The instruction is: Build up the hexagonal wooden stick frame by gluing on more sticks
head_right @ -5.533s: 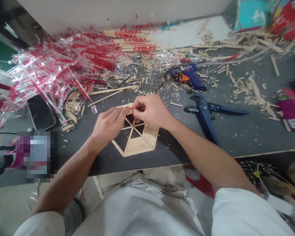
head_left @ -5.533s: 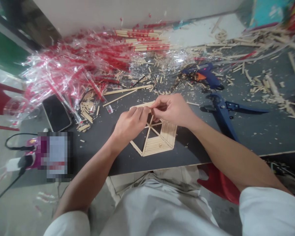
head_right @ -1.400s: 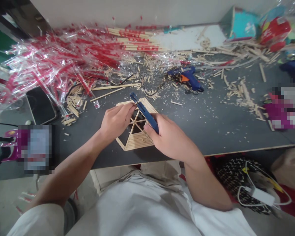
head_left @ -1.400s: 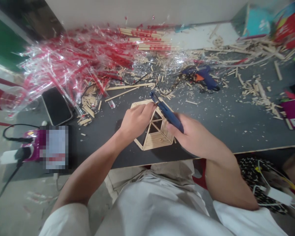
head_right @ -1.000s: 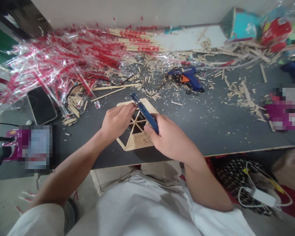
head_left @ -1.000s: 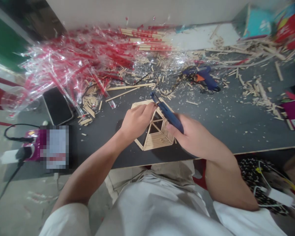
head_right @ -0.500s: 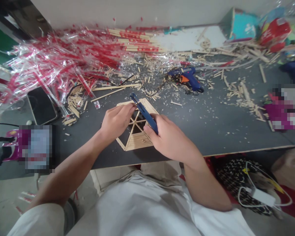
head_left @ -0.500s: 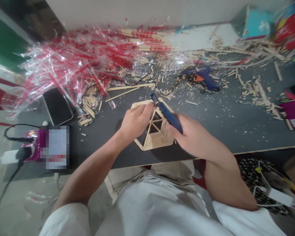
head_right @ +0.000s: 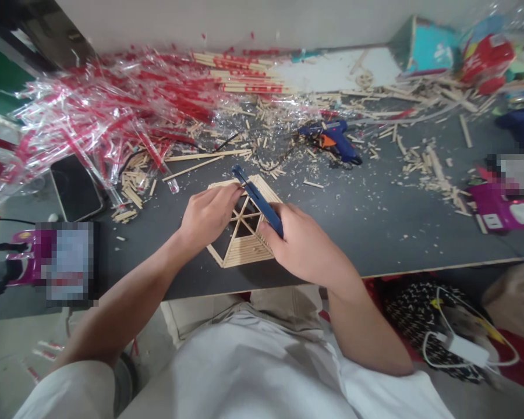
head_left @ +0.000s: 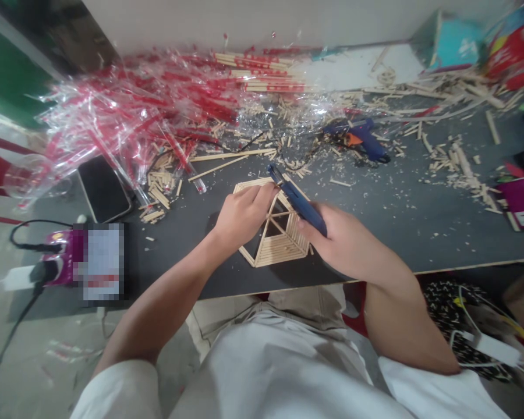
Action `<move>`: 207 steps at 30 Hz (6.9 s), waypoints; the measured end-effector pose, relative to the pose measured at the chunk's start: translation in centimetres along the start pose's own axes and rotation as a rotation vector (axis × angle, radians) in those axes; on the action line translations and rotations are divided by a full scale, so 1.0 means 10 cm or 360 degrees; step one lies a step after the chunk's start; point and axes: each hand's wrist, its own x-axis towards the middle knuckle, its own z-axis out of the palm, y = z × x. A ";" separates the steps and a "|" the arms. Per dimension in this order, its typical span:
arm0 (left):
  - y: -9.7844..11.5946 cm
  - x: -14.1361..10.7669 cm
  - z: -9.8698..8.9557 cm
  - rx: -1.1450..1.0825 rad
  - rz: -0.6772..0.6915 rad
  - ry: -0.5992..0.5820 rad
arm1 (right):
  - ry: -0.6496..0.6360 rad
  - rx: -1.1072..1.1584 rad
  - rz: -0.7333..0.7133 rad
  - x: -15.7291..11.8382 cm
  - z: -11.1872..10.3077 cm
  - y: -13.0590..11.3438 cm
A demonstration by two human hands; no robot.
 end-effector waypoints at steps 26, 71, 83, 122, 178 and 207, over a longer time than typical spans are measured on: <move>-0.01 -0.01 0.01 -0.0030 -0.0029 -0.0004 | -0.0061 -0.0077 -0.0050 -0.01 0.00 -0.01; -0.03 0.02 -0.02 0.0003 -0.0004 0.0234 | 0.0178 -0.0579 0.0086 0.17 0.26 0.05; -0.23 0.06 -0.04 -0.0051 -0.0269 0.0134 | 0.0664 -0.0744 0.0341 0.05 -0.07 0.60; -0.37 0.11 0.00 -0.0809 -0.0619 0.0255 | 0.1053 -0.0708 0.0431 1.38 -0.31 1.41; -0.35 0.13 0.00 -0.0950 -0.0811 0.0060 | 0.0822 -0.0399 -0.0297 1.09 -0.01 0.76; -0.26 0.28 -0.19 -0.2316 -0.1492 0.0265 | 0.1044 -0.0295 -0.0234 1.04 0.05 0.73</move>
